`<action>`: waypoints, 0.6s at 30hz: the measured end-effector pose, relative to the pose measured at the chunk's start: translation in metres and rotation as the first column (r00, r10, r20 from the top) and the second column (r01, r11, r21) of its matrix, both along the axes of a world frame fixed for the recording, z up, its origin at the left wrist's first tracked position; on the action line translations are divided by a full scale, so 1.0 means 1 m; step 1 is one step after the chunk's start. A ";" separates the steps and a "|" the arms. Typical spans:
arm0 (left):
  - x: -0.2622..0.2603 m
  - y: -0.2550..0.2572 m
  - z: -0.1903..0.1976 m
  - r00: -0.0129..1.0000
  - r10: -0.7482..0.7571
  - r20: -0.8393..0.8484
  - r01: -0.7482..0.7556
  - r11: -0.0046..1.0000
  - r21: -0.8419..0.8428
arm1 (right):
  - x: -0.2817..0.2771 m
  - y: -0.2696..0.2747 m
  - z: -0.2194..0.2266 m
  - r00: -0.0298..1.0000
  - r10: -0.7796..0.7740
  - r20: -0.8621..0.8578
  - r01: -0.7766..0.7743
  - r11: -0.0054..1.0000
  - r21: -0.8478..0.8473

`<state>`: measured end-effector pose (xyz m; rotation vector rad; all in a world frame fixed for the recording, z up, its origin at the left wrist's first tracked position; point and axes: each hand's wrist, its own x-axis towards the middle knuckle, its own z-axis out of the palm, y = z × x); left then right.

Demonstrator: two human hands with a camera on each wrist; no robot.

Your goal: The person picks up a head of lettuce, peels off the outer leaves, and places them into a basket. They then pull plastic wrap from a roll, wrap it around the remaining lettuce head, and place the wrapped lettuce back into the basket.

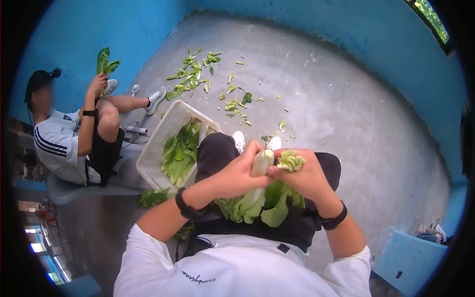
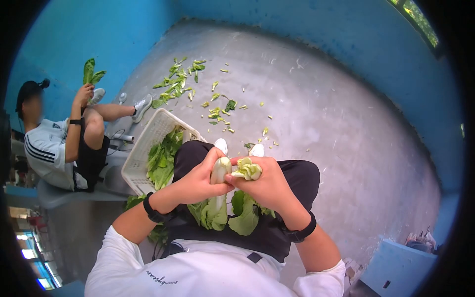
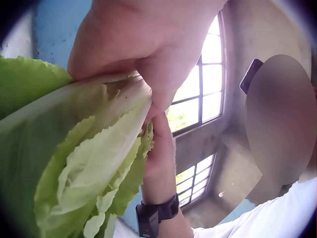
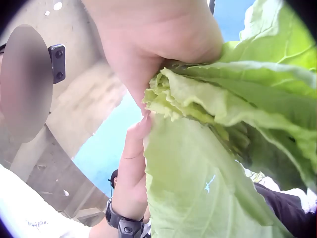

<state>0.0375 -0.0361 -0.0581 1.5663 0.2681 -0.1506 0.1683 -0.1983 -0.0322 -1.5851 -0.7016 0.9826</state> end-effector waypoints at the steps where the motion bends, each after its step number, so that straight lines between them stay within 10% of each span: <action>1: 0.000 -0.001 0.001 1.000 -0.013 0.006 0.013 0.999 0.035 | 0.001 -0.001 0.000 0.999 0.032 0.002 -0.032 0.999 -0.004; 10: 0.002 0.003 0.006 0.998 -0.027 -0.050 0.025 0.999 -0.028 | 0.010 -0.011 0.006 0.976 0.117 0.184 -0.109 0.993 -0.052; 18: 0.001 0.000 0.031 0.994 -0.087 0.068 0.046 0.884 0.465 | 0.009 -0.009 0.008 0.949 0.064 0.309 -0.051 0.997 -0.050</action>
